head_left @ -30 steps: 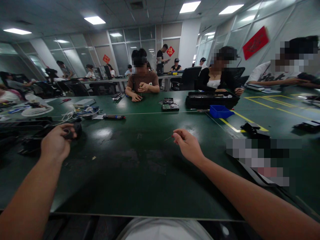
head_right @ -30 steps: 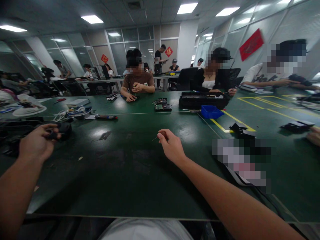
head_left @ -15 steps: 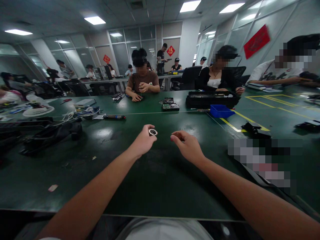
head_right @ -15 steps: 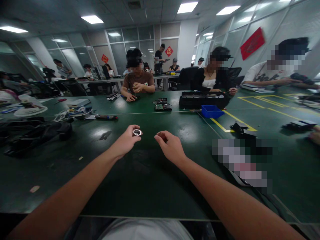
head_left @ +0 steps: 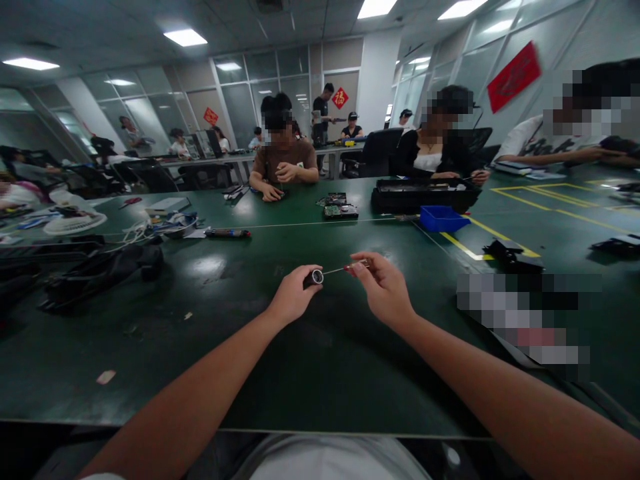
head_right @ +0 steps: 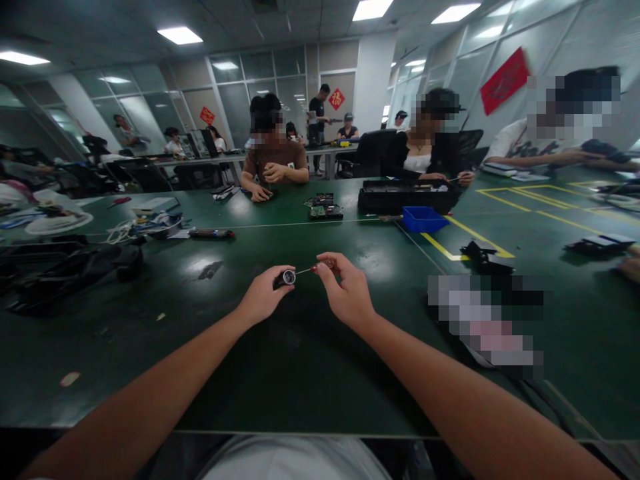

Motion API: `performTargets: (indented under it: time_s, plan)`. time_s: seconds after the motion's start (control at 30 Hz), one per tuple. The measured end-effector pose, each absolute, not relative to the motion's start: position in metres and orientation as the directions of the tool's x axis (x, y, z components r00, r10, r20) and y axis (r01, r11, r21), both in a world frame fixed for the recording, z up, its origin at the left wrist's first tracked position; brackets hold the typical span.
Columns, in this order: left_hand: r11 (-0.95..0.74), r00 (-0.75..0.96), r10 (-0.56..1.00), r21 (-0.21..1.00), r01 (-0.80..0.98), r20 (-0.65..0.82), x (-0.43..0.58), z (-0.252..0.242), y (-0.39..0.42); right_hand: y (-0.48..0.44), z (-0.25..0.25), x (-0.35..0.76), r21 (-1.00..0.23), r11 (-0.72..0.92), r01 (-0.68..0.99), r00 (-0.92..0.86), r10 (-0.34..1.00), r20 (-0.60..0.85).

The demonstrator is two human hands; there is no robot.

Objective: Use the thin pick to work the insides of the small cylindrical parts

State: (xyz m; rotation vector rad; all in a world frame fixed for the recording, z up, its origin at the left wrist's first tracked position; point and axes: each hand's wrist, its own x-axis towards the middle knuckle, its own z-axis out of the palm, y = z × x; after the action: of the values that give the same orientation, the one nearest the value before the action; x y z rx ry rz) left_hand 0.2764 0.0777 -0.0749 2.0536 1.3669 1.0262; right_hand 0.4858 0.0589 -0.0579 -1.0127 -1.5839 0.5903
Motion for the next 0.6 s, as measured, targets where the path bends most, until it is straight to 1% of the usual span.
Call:
performTargets:
  time_s: [0.1, 0.2, 0.4, 0.6]
  plan:
    - [-0.426, 0.248, 0.904, 0.695, 0.580, 0.348, 0.277, -0.071, 0.076, 0.058, -0.056, 0.486, -0.798, 0.505, 0.329, -0.052, 0.853, 0.519]
    - [-0.437, 0.253, 0.899, 0.698, 0.567, 0.357, 0.276, -0.070, 0.076, 0.059, -0.056, 0.487, -0.794, 0.497, 0.350, -0.028, 0.853, 0.521]
    - [-0.439, 0.253, 0.898, 0.702, 0.561, 0.359, 0.275, -0.073, 0.078, 0.061, -0.056, 0.487, -0.787, 0.503, 0.356, -0.046, 0.851, 0.523]
    - [-0.455, 0.285, 0.890, 0.677, 0.578, 0.355, 0.275, -0.071, 0.075, 0.057, -0.045, 0.488, -0.709, 0.418, 0.568, 0.009, 0.859, 0.513]
